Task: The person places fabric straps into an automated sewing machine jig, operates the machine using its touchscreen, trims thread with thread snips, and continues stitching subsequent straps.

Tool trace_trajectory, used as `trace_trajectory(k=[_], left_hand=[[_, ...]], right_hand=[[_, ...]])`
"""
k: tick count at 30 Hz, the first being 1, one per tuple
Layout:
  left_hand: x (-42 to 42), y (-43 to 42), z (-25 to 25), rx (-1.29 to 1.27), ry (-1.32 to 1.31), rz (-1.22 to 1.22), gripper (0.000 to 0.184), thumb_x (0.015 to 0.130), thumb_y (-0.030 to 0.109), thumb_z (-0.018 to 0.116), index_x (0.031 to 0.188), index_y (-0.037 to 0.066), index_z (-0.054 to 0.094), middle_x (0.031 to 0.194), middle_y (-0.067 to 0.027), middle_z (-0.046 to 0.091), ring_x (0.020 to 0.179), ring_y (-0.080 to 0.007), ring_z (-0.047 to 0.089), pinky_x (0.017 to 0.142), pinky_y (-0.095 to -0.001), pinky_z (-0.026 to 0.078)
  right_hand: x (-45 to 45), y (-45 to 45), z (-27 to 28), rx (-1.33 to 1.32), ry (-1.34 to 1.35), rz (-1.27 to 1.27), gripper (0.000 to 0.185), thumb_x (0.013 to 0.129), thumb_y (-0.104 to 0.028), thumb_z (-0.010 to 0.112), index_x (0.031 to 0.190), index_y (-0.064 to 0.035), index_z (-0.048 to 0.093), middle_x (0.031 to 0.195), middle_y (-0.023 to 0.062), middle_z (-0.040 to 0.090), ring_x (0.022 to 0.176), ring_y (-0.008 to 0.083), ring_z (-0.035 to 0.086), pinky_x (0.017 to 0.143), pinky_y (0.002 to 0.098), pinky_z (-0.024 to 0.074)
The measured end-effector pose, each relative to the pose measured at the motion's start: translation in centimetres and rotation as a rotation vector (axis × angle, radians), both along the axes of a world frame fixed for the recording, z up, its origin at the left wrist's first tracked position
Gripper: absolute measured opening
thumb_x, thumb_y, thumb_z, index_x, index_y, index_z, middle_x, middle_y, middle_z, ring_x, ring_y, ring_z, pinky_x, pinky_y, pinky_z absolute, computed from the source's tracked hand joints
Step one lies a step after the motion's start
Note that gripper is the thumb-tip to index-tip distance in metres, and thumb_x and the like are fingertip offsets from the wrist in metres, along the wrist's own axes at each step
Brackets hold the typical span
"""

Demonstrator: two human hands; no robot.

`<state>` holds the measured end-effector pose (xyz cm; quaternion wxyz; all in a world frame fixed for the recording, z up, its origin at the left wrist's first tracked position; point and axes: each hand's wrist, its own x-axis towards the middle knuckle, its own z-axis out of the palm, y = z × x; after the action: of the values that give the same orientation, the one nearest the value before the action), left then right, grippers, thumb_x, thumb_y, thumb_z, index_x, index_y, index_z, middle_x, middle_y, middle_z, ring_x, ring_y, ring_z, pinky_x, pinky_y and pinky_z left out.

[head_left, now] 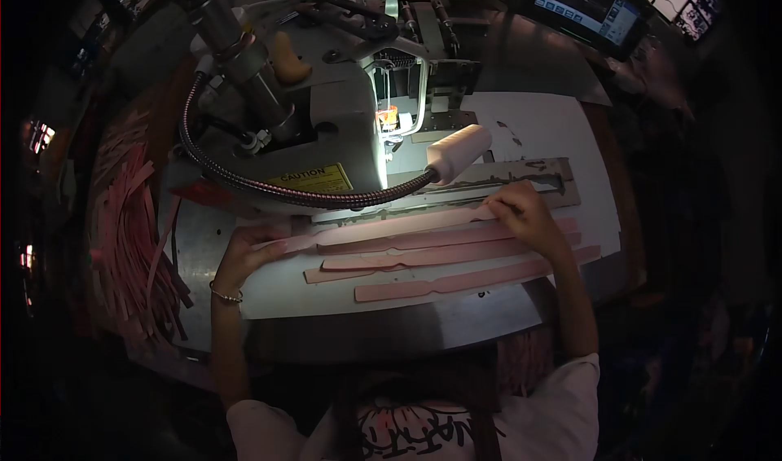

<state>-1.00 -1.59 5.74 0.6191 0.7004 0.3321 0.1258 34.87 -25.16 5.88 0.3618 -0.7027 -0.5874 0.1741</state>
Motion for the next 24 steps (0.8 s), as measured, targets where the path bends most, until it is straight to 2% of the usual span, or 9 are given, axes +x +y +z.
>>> trace_trajectory(k=[8, 23, 24], left_hand=[[-0.9, 0.4, -0.8, -0.038, 0.004, 0.015, 0.014, 0.076, 0.003, 0.064, 0.088, -0.003, 0.067, 0.079, -0.0038, 0.066, 0.068, -0.0092, 0.055, 0.067, -0.0184, 0.043], [-1.5, 0.2, -0.8, -0.045, -0.001, 0.021, 0.013, 0.076, 0.002, 0.063, 0.087, -0.003, 0.067, 0.082, -0.0044, 0.066, 0.069, -0.0095, 0.055, 0.068, -0.0191, 0.043], [-1.2, -0.1, -0.7, 0.044, -0.021, 0.020, 0.012, 0.076, 0.002, 0.064, 0.087, -0.002, 0.068, 0.079, -0.0041, 0.064, 0.067, -0.0100, 0.054, 0.066, -0.0199, 0.043]], right_hand=[[-0.1, 0.4, -0.6, 0.092, -0.031, 0.057, 0.008, 0.081, -0.009, 0.058, 0.084, -0.0040, 0.064, 0.070, 0.0012, 0.059, 0.060, 0.0142, 0.044, 0.074, 0.0266, 0.0317], [-0.3, 0.4, -0.7, 0.101, -0.027, 0.072, 0.008, 0.082, -0.008, 0.058, 0.084, -0.0038, 0.064, 0.068, 0.0012, 0.057, 0.059, 0.0142, 0.043, 0.074, 0.0262, 0.0319], [-0.4, 0.3, -0.6, 0.103, -0.029, 0.059, 0.008, 0.082, -0.008, 0.059, 0.084, -0.0040, 0.065, 0.068, 0.0013, 0.057, 0.060, 0.0142, 0.043, 0.074, 0.0265, 0.0320]])
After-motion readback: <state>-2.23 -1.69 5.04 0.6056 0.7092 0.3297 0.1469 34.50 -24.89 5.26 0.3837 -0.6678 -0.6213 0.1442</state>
